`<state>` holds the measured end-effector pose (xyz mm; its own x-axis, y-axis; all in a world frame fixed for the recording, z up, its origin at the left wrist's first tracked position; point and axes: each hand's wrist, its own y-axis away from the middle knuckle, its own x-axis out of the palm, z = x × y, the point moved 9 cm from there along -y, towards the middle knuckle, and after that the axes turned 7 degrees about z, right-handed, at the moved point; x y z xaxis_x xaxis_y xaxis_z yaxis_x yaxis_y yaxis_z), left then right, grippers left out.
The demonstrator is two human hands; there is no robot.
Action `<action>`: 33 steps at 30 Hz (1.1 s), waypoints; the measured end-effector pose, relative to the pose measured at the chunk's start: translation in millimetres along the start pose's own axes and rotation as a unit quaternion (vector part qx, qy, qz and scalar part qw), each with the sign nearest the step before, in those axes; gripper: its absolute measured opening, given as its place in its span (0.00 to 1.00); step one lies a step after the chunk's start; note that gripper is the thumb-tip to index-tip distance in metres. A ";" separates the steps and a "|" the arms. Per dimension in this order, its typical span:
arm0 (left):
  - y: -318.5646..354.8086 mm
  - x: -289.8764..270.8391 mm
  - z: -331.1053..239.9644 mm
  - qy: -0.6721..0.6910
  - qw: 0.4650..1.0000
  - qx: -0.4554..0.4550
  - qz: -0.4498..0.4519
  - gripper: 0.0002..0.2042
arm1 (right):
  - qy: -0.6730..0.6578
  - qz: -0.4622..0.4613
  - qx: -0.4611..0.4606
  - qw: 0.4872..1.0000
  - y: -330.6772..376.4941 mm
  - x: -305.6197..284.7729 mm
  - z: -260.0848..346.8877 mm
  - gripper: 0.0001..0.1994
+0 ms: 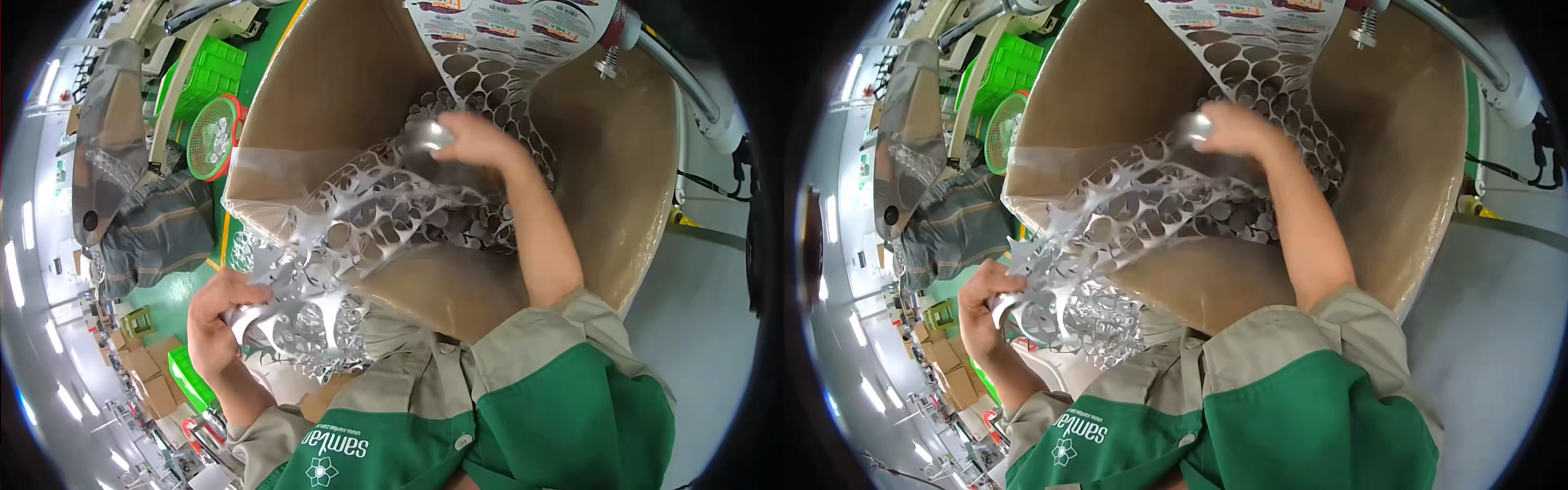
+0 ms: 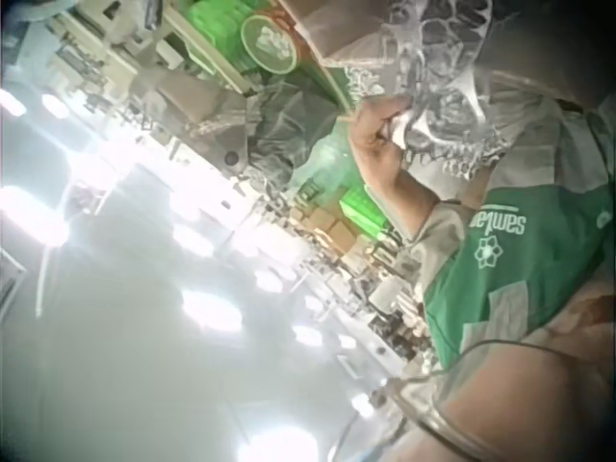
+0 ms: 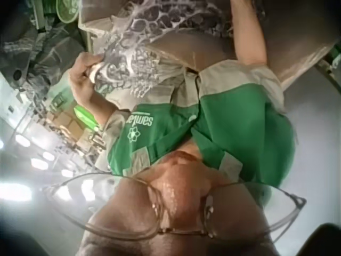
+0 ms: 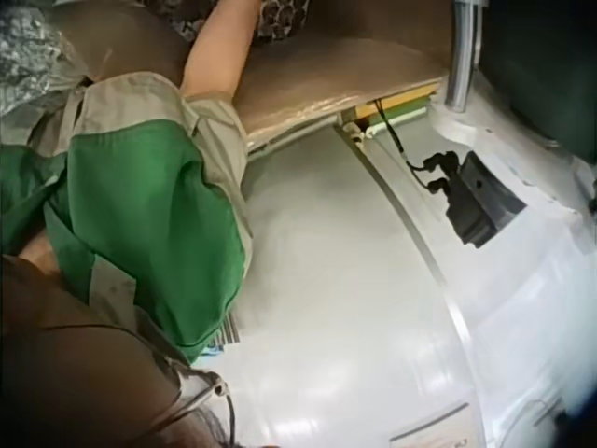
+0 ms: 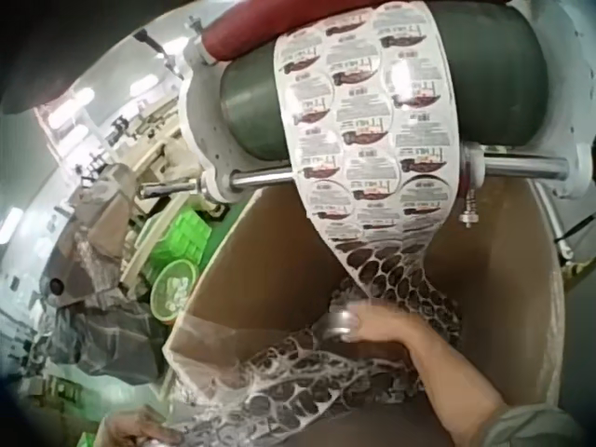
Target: Manually collecting and packing the waste backing material from a labeling machine into a cardboard bin using a metal bowl to press it down.
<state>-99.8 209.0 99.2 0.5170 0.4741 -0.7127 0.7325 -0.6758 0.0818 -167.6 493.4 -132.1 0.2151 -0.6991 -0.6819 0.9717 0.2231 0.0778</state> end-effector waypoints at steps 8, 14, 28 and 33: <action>43.8 -36.7 -79.1 0.067 0.951 0.300 0.015 0.16 | -0.743 0.172 -0.029 0.646 -17.9 32.0 50.8 0.19; 203.5 -159.1 -18.4 -0.017 0.885 0.115 -0.450 0.24 | -0.277 0.008 0.312 0.909 22.6 77.9 -129.0 0.39; 142.1 -159.1 5.4 0.127 0.917 -0.021 -0.378 0.27 | -0.392 0.081 0.087 0.912 -12.7 61.9 -35.5 0.21; 105.3 -169.0 1.0 0.155 0.917 -0.082 -0.357 0.28 | 0.043 0.058 0.319 0.945 29.9 52.6 -89.7 0.23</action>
<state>-110.5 57.1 227.6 -0.0392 0.9179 -0.3950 0.9773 -0.0472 -0.2067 -135.9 524.3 -230.8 0.3423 -0.6311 -0.6961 0.8085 -0.1797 0.5605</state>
